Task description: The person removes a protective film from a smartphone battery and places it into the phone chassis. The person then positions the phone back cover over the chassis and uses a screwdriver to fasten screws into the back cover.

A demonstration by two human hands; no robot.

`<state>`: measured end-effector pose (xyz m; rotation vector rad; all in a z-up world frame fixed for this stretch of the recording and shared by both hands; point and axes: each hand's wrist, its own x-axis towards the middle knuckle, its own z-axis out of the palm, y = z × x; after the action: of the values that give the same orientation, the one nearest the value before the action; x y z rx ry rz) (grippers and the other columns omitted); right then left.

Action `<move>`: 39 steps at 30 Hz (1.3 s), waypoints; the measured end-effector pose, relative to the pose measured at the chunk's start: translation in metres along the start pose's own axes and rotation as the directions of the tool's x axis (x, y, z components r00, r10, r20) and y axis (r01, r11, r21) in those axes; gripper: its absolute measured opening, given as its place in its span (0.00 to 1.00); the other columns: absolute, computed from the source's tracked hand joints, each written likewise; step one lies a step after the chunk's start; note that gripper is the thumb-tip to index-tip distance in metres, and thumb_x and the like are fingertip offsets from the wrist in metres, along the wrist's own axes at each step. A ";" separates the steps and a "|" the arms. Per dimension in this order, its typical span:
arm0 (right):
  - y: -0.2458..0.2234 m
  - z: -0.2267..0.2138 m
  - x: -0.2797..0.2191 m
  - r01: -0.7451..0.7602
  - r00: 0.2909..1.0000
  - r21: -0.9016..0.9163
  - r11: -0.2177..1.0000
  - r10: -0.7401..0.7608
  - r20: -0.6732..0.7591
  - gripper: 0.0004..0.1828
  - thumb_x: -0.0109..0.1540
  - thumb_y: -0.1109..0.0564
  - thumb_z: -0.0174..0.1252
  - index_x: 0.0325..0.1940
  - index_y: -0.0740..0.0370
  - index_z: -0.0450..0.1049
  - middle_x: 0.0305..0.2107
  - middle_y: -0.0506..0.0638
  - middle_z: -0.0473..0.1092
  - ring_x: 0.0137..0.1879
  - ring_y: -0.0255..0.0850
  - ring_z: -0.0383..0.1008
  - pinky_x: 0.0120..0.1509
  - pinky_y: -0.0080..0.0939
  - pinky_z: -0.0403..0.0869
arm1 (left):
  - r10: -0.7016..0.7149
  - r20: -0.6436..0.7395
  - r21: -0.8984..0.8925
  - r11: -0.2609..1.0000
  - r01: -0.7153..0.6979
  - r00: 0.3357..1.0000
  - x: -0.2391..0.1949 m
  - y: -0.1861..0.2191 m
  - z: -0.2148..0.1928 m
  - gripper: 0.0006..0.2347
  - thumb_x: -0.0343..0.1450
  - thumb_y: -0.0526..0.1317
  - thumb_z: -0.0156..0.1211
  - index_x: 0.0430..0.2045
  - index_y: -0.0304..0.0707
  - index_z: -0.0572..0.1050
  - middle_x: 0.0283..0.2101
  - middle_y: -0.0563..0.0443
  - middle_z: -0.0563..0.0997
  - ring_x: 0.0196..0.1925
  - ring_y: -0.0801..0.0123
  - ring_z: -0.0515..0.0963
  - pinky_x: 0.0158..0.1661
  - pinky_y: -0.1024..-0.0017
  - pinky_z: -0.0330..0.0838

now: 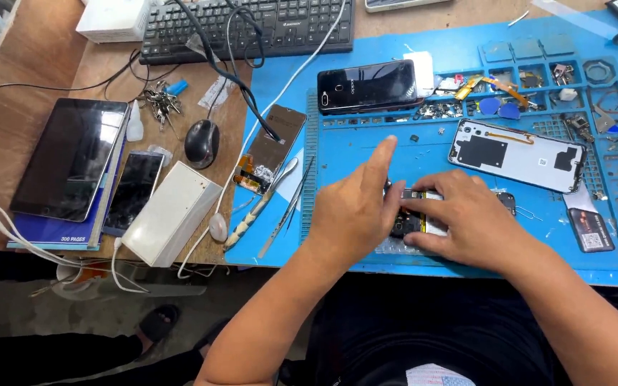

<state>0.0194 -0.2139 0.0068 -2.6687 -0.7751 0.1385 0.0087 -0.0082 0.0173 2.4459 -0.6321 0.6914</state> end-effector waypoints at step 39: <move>0.017 0.024 -0.016 0.019 0.991 -0.132 0.991 -0.036 -0.126 0.27 0.52 0.32 0.67 0.50 0.43 0.81 0.51 0.46 0.72 0.58 0.53 0.69 0.52 0.61 0.68 | -0.019 -0.017 -0.184 0.983 0.015 1.000 -0.034 0.001 0.001 0.24 0.78 0.33 0.63 0.68 0.35 0.59 0.35 0.48 0.80 0.30 0.65 0.78 0.26 0.69 0.72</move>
<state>0.0097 -0.2288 -0.0216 -2.7550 -0.8046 -0.0927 -0.0173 0.0001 -0.0028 2.2693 -0.6375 0.6198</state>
